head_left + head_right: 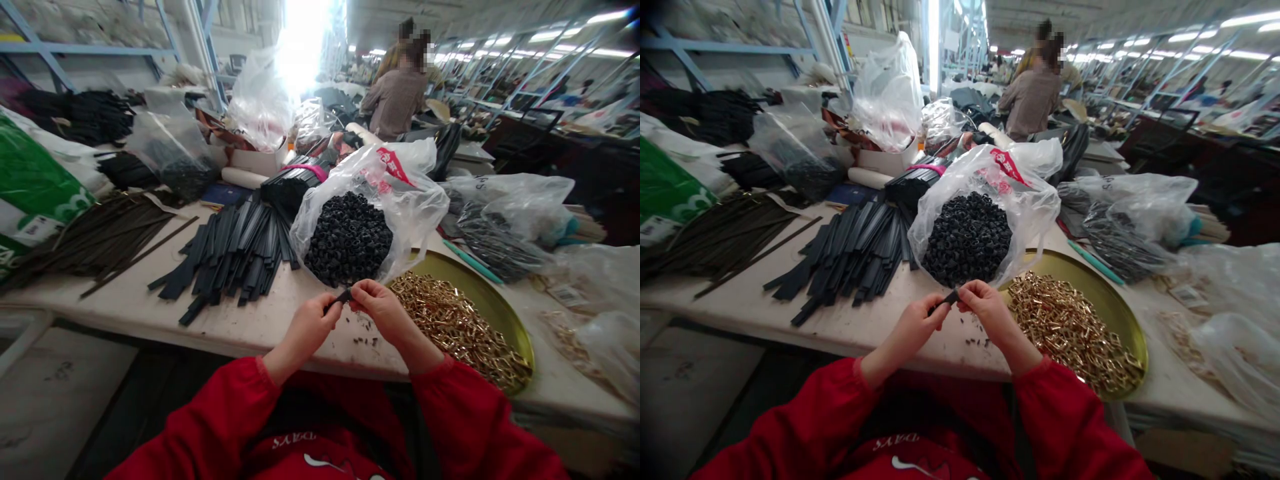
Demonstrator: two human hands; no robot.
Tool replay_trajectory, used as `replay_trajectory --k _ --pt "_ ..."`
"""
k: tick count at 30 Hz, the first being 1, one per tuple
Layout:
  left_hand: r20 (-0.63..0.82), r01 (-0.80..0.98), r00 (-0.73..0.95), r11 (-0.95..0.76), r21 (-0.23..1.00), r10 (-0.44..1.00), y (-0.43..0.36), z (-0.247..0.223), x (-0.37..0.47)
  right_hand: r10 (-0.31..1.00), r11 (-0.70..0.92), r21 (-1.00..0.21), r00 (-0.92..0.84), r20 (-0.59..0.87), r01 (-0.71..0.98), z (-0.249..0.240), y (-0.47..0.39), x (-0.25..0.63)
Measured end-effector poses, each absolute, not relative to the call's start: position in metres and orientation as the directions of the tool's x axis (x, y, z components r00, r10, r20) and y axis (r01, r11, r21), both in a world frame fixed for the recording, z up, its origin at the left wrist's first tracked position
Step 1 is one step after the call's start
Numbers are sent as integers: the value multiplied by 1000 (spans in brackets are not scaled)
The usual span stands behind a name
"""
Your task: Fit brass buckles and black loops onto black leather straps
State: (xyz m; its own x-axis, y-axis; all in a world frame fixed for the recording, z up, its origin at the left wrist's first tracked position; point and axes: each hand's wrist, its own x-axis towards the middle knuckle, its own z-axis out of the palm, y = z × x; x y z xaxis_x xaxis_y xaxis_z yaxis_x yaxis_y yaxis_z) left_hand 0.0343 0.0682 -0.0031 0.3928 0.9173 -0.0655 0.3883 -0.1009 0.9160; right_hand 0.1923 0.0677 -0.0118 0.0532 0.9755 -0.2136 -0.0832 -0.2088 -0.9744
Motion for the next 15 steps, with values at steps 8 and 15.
replay_trajectory --k 8,15 --pt "-113 363 553 -117 925 826 53 -3 28 991 -132 -989 -24 -134 71 -17 35 190" --pt "-122 208 536 10 978 835 40 0 24 983 -172 -979 -78 -164 -109 -11 17 178"
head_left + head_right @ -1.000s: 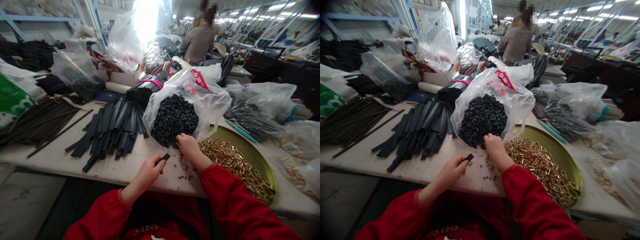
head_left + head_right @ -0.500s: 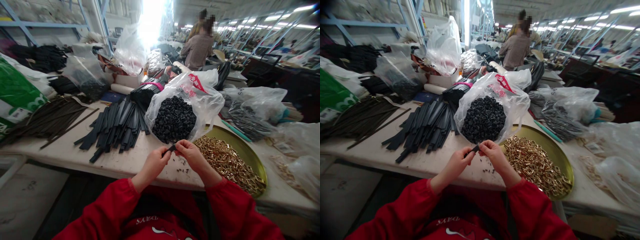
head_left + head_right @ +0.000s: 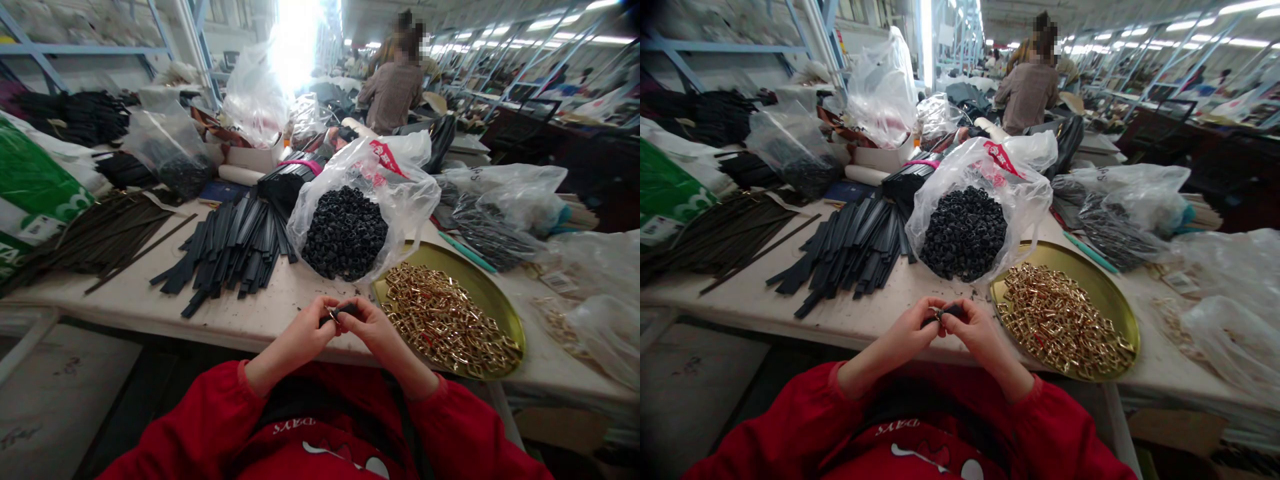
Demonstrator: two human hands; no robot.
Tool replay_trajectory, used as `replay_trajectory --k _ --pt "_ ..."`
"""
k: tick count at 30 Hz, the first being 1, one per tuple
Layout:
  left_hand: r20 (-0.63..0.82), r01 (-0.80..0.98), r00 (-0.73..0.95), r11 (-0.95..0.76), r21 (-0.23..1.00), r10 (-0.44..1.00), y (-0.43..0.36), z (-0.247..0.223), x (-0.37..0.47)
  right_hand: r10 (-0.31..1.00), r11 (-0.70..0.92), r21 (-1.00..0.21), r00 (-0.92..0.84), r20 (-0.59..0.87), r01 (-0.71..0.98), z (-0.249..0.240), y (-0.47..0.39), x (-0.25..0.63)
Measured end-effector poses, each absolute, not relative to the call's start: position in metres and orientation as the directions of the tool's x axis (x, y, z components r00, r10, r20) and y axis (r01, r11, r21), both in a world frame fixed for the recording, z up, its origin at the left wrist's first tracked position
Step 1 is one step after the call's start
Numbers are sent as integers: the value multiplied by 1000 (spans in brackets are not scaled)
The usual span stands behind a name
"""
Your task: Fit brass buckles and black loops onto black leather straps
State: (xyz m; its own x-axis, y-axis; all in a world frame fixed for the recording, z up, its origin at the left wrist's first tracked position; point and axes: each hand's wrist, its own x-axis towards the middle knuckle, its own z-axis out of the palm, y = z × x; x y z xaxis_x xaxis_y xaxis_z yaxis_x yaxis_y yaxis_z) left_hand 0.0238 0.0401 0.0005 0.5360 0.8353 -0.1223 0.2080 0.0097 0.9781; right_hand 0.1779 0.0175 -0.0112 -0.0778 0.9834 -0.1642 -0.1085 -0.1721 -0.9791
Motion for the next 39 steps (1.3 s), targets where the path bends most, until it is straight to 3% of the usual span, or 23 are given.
replay_trajectory --k 4,11,18,22,25,29,32,36,39 --pt "-171 261 503 40 965 847 39 -4 19 970 -241 -937 -103 -221 -253 -10 10 174" --pt "-240 296 445 111 949 863 38 -10 15 910 -391 -880 -256 -326 -271 -17 7 174" --pt "-205 456 406 -3 890 891 40 -17 15 850 -502 -798 -363 -383 -334 -23 6 175" --pt "-230 402 434 41 915 871 38 -16 15 912 -393 -886 -230 -340 -248 -24 7 174" --pt "-317 255 495 213 943 809 36 -13 15 964 -266 -959 -22 -265 -99 -26 10 170" --pt "-440 146 521 431 890 732 37 -11 15 972 -165 -976 193 -136 140 -29 15 166" --pt "-485 99 526 516 851 699 37 -9 14 987 -148 -962 101 -128 229 -30 17 170" --pt "-532 32 533 612 790 658 36 -6 11 964 -241 -943 -53 -260 228 -29 18 176" --pt "-551 25 529 637 771 646 32 -10 11 973 -162 -922 -98 -209 352 -23 15 179"
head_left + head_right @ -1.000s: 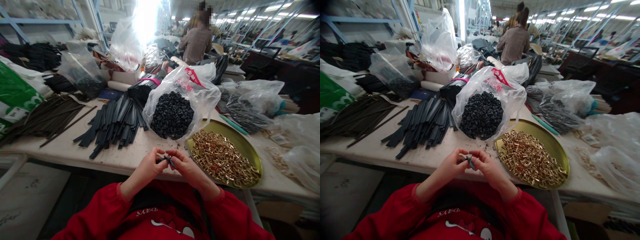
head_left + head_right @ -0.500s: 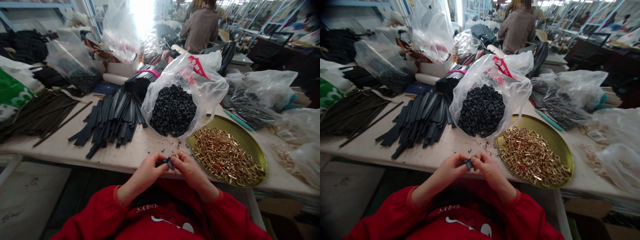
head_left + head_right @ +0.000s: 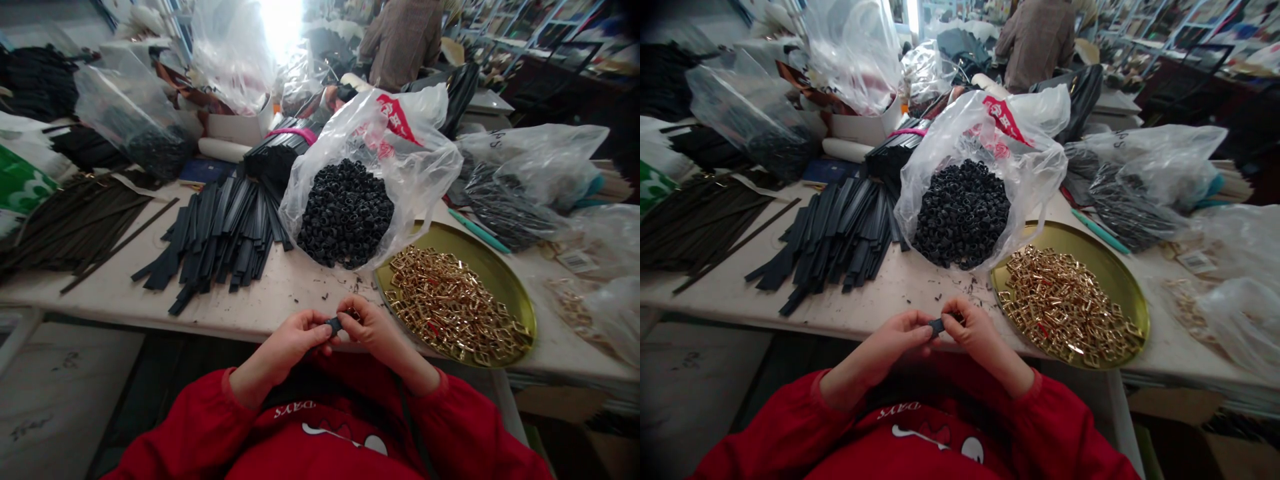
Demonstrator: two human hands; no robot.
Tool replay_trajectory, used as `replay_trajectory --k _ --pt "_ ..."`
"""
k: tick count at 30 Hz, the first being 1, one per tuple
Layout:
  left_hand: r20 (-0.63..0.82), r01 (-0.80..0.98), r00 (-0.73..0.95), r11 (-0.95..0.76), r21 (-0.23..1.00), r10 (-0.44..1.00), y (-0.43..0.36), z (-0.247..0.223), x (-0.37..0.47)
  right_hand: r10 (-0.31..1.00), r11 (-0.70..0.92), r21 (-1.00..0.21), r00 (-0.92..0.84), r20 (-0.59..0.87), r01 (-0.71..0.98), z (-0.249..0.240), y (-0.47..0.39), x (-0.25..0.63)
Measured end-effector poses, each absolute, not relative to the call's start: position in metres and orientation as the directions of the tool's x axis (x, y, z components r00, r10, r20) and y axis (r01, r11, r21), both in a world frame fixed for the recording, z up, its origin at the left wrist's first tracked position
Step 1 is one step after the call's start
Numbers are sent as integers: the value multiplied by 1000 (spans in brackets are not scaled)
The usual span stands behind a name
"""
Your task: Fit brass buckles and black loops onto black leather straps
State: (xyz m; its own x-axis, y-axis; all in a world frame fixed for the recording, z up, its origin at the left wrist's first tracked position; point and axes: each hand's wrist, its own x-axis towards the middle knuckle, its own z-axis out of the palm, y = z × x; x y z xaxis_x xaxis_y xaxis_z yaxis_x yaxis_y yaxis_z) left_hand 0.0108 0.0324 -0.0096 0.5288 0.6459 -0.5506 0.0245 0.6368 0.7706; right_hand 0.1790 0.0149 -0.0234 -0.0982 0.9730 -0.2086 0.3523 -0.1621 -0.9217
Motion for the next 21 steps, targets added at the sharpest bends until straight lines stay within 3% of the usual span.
replay_trajectory --k 5,13,21 --pt "-519 128 558 551 825 648 24 -27 12 968 71 -821 -237 -80 567 -14 0 181" --pt "-524 421 627 316 851 576 22 -7 8 991 92 -778 -135 9 621 -31 -22 178" --pt "-382 489 700 -15 872 603 19 -2 8 988 143 -805 -132 81 576 -44 -29 165"
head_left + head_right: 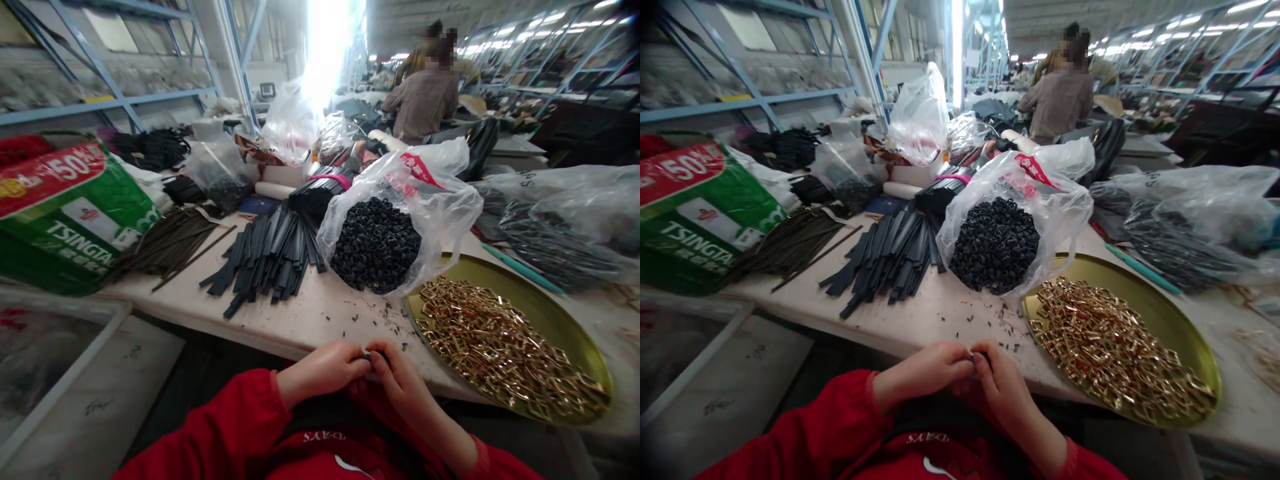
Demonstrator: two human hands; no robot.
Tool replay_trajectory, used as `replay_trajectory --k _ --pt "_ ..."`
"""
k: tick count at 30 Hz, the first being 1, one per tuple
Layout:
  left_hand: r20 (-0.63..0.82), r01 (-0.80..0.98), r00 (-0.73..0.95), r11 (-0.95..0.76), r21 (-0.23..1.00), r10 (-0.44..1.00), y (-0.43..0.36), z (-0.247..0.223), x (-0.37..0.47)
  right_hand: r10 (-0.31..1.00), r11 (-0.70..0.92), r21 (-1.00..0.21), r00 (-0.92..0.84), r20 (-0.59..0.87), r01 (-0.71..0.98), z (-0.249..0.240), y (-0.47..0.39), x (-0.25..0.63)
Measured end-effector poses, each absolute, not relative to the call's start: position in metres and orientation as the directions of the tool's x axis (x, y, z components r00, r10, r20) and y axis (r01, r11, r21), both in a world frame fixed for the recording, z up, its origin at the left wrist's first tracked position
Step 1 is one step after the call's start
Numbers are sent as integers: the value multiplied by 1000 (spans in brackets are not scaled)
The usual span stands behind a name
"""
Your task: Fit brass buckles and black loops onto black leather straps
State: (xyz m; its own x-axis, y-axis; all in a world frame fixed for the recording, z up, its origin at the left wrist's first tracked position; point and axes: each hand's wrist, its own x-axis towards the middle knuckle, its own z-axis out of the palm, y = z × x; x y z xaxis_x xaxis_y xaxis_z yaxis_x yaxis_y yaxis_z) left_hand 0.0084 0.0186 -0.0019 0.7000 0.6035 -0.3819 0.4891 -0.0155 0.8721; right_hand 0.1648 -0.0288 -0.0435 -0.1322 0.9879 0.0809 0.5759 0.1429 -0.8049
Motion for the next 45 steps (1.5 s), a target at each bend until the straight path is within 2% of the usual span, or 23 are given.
replay_trajectory --k 2,5,7,10,13,16,22,27,32,38,45 --pt "-281 559 667 -214 801 690 27 0 6 989 146 -769 -112 96 622 -47 -17 169" --pt "-50 719 545 -436 541 837 53 1 -5 989 141 -618 -82 124 773 -53 8 179" --pt "47 834 438 -425 353 898 81 2 -18 981 163 -477 -90 172 864 -57 22 186" --pt "89 928 286 -299 221 954 132 1 -38 965 200 -362 -119 234 910 -66 33 189" --pt "92 971 186 -197 133 978 179 -4 -46 960 204 -386 -106 260 899 -73 33 190" --pt "67 985 159 -163 64 985 205 -12 -42 960 211 -423 -106 257 881 -76 33 193" --pt "6 982 184 -183 -45 983 189 -20 -56 961 225 -493 -108 256 840 -72 29 196" --pt "-27 970 214 -216 -111 976 158 -8 -78 953 257 -531 -122 276 807 -71 24 192" --pt "20 980 167 -164 -112 986 176 -9 -67 946 275 -535 -125 300 799 -65 22 189" --pt "30 997 64 -63 -47 997 198 -17 -55 937 285 -501 -127 325 817 -49 16 193" --pt "73 989 113 -119 85 991 155 -5 -61 956 176 -463 -38 291 869 -33 43 214"
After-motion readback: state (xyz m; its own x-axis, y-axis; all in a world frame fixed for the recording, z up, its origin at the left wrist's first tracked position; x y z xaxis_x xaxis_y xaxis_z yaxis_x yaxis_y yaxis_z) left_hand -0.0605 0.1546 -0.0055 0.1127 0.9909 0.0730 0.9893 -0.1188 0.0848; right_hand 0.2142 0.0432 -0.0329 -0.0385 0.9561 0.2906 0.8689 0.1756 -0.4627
